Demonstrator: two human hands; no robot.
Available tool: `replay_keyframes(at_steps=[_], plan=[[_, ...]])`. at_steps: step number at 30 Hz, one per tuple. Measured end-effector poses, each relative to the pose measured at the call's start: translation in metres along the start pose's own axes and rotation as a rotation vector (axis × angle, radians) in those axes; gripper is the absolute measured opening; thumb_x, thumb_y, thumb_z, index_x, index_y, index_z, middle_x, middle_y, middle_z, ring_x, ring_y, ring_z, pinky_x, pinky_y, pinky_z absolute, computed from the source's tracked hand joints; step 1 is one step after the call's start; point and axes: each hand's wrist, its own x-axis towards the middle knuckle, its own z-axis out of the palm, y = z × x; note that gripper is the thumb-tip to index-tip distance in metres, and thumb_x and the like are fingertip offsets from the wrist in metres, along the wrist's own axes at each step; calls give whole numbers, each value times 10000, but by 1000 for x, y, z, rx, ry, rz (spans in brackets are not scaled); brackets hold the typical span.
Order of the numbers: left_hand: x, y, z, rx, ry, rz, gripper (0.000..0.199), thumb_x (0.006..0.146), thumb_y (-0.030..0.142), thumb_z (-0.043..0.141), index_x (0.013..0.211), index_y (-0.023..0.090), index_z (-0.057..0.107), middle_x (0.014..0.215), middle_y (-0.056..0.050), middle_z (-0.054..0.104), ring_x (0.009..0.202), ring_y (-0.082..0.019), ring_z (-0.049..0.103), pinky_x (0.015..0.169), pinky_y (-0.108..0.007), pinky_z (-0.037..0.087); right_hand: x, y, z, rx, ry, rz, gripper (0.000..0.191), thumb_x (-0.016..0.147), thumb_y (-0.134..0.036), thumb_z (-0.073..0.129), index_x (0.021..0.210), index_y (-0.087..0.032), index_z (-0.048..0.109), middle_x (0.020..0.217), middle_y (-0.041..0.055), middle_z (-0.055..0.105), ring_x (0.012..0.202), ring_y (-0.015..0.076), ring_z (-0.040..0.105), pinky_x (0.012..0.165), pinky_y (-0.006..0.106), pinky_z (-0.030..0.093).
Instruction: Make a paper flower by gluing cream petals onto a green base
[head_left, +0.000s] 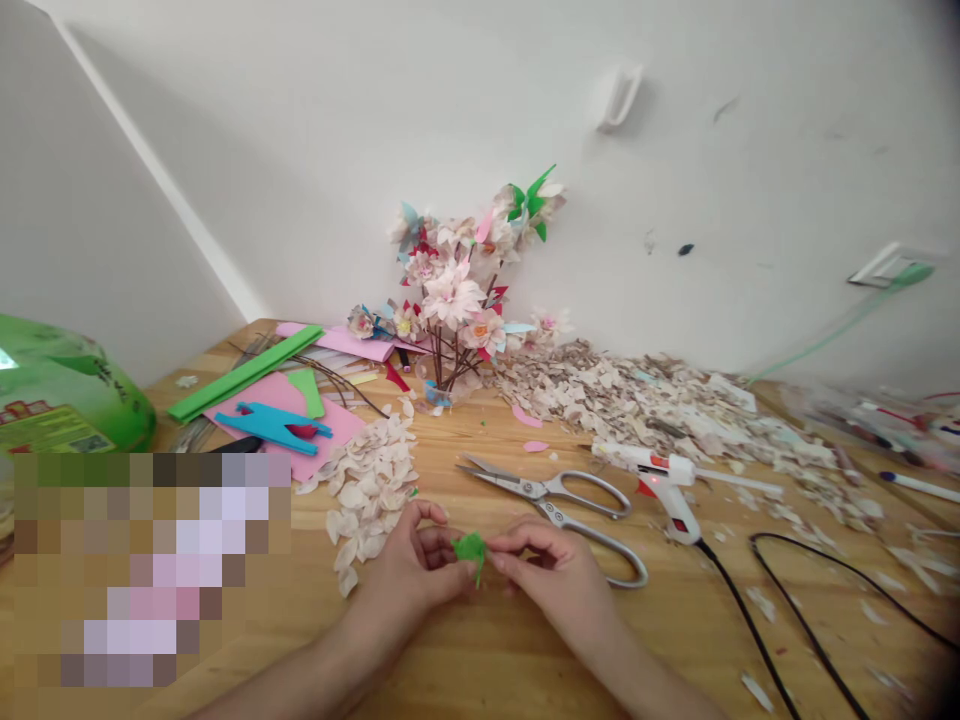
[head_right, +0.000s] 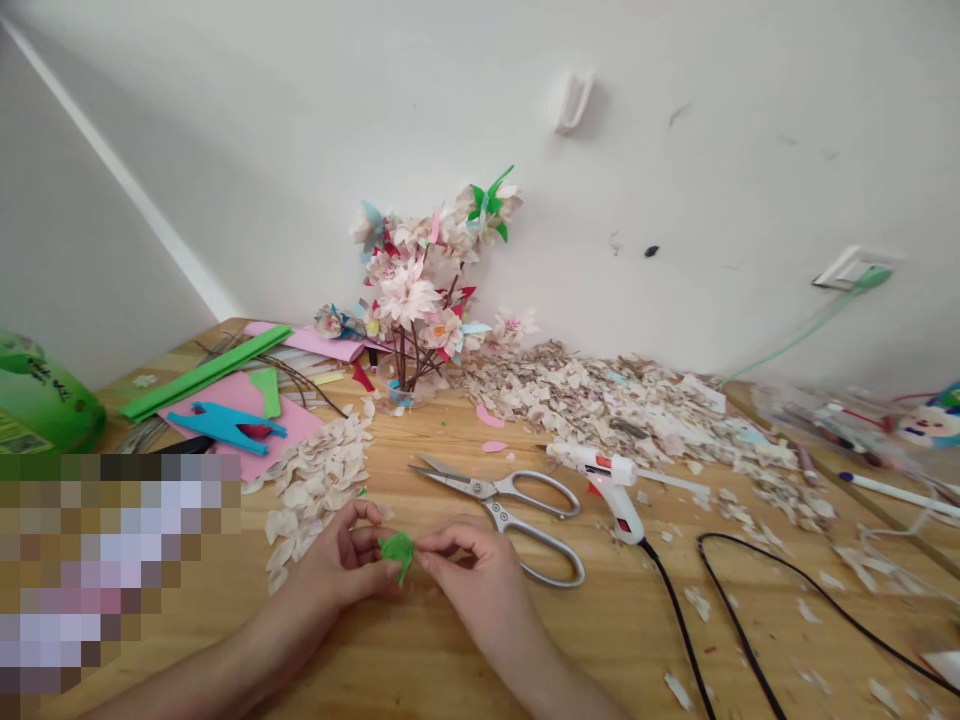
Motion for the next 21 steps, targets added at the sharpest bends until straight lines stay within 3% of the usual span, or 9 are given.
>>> replay_keyframes(at_steps=[6,13,21], plan=[[-4,3,9,70,24,100,482,518,114,698,786,224,313,661,61,578,568,-79,551,542,-196,415,0,0,4,76,24,88,124,521,-274,726,564,-174,667,578,-16,585,488,112,517,433,233,449],[-8,5,13,301,88,257,377,627,134,622,834,227,321,714,50,517,622,-95,533,533,-205,421,-3,-7,9,212,36,222,220,451,-299,777,537,-152,638,540,-16,602,478,108,516,413,220,450],[-9,2,9,263,65,238,372,652,129,610,851,229,313,650,61,570,572,-83,550,516,-181,404,-4,-10,9,267,20,262,214,436,-281,787,536,-149,651,530,-19,607,453,94,508,408,207,439]])
